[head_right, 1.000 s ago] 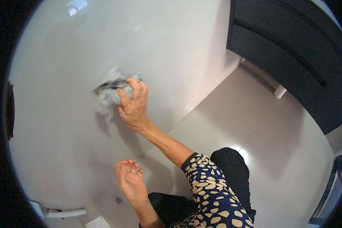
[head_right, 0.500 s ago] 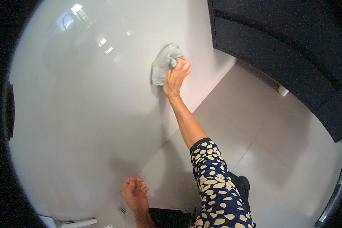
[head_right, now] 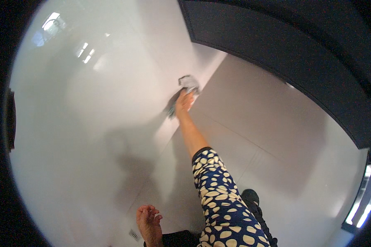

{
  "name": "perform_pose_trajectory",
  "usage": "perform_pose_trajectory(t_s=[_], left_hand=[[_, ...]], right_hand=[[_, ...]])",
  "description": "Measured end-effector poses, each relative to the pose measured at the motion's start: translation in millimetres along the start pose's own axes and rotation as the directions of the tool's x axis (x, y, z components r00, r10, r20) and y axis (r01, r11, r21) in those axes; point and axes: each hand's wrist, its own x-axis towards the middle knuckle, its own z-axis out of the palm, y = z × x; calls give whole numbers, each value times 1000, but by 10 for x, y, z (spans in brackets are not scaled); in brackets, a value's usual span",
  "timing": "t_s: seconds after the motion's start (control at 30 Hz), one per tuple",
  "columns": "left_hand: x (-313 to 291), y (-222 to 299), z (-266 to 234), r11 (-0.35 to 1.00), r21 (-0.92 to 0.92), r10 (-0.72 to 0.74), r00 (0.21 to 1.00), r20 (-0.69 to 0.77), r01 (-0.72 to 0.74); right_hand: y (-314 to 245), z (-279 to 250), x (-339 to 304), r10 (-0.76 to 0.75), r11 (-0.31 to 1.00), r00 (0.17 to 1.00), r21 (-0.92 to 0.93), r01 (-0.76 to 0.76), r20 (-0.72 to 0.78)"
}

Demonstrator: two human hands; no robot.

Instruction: The person wipes a bathroom wall with a cloth, then rinses and wrings the cloth in a sink. They continue wiping the wall and window sill, repeatedly rinsing and wringing the cloth to clean the surfaces.

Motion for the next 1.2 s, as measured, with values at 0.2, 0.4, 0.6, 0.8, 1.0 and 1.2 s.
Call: perform_pose_trajectory(t_s=[0.2, 0.4, 0.6, 0.8, 1.0, 1.2], left_hand=[[166, 133, 189, 997, -23, -70, 989, 129, 74], [374, -152, 360, 981, -9, -191, 974, 120, 194], [624, -13, 232, 963, 31, -270, 954, 128, 268], [1139, 104, 103, 949, 156, -298, 941, 159, 274], [1838, 112, 431, 950, 171, -306, 889, 340, 262], [2327, 378, 862, 920, 229, -386, 630, 674, 319]], right_hand=[[224, 56, -769, 322, 945, 918, -139, -296, 230], [10, -124, -1375, 564, 738, 490, -140, -660, 664], [-421, -354, -1475, 273, 909, 221, -176, -377, 936], [-955, -706, -1189, 161, 894, 279, -260, 365, 947], [-811, -1062, -1052, -43, 623, 393, -283, 729, 918], [-1574, -1216, -1211, 7, 773, 403, -261, 578, 915]])
